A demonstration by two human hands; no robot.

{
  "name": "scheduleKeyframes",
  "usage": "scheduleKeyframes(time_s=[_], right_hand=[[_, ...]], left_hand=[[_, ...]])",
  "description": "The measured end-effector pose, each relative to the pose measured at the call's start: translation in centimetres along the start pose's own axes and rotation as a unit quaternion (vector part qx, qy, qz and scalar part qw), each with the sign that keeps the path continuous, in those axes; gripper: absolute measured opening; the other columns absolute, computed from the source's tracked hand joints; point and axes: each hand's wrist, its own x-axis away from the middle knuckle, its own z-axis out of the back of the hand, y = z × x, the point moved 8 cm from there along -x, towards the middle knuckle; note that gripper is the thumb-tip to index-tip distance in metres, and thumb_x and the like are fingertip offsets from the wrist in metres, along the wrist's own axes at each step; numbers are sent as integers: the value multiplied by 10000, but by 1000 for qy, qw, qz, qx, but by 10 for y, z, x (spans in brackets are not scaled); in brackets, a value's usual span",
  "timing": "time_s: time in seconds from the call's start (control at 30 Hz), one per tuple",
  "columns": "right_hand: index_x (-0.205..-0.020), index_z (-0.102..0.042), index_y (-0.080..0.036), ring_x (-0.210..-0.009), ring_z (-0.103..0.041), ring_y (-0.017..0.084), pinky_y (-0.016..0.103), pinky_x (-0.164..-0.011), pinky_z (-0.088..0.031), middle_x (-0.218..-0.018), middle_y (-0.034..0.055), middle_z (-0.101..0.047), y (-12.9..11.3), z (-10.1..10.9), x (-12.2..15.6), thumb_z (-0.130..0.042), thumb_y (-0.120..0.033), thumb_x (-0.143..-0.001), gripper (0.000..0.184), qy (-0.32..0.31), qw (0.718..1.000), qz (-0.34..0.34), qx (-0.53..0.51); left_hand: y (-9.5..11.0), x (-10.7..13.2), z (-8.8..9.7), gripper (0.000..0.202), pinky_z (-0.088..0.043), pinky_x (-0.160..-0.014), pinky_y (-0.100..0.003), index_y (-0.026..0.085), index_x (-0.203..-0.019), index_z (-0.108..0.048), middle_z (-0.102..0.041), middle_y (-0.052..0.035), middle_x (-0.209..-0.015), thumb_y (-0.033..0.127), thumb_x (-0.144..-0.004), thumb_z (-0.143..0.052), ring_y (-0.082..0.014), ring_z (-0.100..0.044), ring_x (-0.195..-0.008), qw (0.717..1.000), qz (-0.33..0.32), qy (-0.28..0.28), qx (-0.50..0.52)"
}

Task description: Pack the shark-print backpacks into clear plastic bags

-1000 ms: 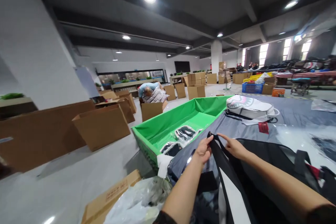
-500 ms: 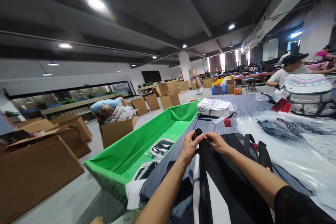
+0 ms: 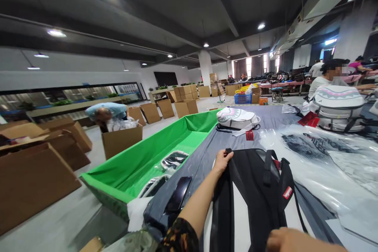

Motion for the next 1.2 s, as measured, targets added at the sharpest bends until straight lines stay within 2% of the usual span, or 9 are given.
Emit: scheduleKeyframes(time_s=[0.07, 0.17, 0.27, 0.37, 0.53, 0.73, 0.87, 1.03, 1.2], right_hand=[[-935, -676, -264, -598, -645, 169, 265, -496, -457, -835, 41, -722, 42, 64, 23, -562, -586, -888, 345, 23, 981, -149, -120], [-842, -588, -230, -574, -644, 196, 279, -500, -467, -685, 53, -663, 114, 174, 55, -452, -682, -875, 474, 279, 896, -339, -65], [-795, -558, -216, -508, -631, 233, 322, -459, -465, -604, 82, -632, 170, 195, 55, -371, -678, -885, 507, 326, 832, -444, -67], [-723, -582, -213, -517, -628, 236, 340, -491, -478, -579, 80, -616, 189, 190, 30, -379, -676, -873, 527, 322, 840, -434, -53], [-887, -623, -234, -849, -685, 280, 378, -759, -511, -874, 104, -716, 151, 216, 17, -462, -613, -826, 416, 405, 847, -343, 46], [-905, -579, -244, -634, -652, 242, 337, -643, -476, -689, 45, -675, 81, 190, 31, -494, -547, -842, 321, 427, 863, -253, 92], [-981, -584, -232, -599, -643, 202, 299, -615, -463, -704, 23, -679, 47, 169, 35, -506, -425, -891, 226, 441, 864, -219, 110], [-982, -575, -232, -567, -600, 161, 261, -578, -440, -699, -3, -652, 22, 177, 46, -539, -383, -896, 177, 491, 843, -190, 112], [-964, -550, -232, -478, -491, 122, 243, -511, -369, -629, -43, -550, -15, 184, 51, -542, -395, -891, 179, 515, 836, -165, 90]], left_hand=[[5, 5, -5, 270, -471, -1013, -418, 171, -949, -668, -665, -108, -1153, 320, -764, -797, -286, -617, -1154, 998, -13, 31, -48], [43, 20, -28, 440, -333, -1152, -491, 218, -1222, -613, -560, -125, -1398, 143, -804, -730, -313, -467, -1355, 974, -130, 36, -180], [79, 47, -97, 354, -390, -1093, -466, 241, -1196, -651, -670, -117, -1240, 91, -877, -615, -309, -551, -1224, 914, -290, -121, -256], [85, 62, -157, 335, -451, -1003, -421, 244, -1099, -688, -714, -102, -1107, 35, -862, -577, -299, -595, -1108, 892, -315, -252, -204], [83, 42, -186, 220, -482, -917, -381, 237, -824, -676, -674, -57, -828, 25, -765, -681, -278, -611, -921, 916, -267, -231, -190], [94, 62, -175, 253, -458, -847, -349, 228, -683, -607, -652, -73, -764, 106, -898, -554, -246, -584, -852, 916, -272, -204, -211], [100, 77, -169, 233, -438, -858, -384, 199, -754, -638, -665, -77, -791, 60, -898, -519, -256, -603, -855, 895, -311, -215, -238], [119, 93, -163, 249, -451, -828, -360, 187, -873, -699, -721, -56, -828, 51, -932, -498, -234, -659, -845, 817, -438, -139, -349], [110, 83, -163, 311, -445, -771, -357, 189, -807, -701, -722, -50, -768, 12, -904, -465, -222, -667, -755, 807, -414, -112, -406]])
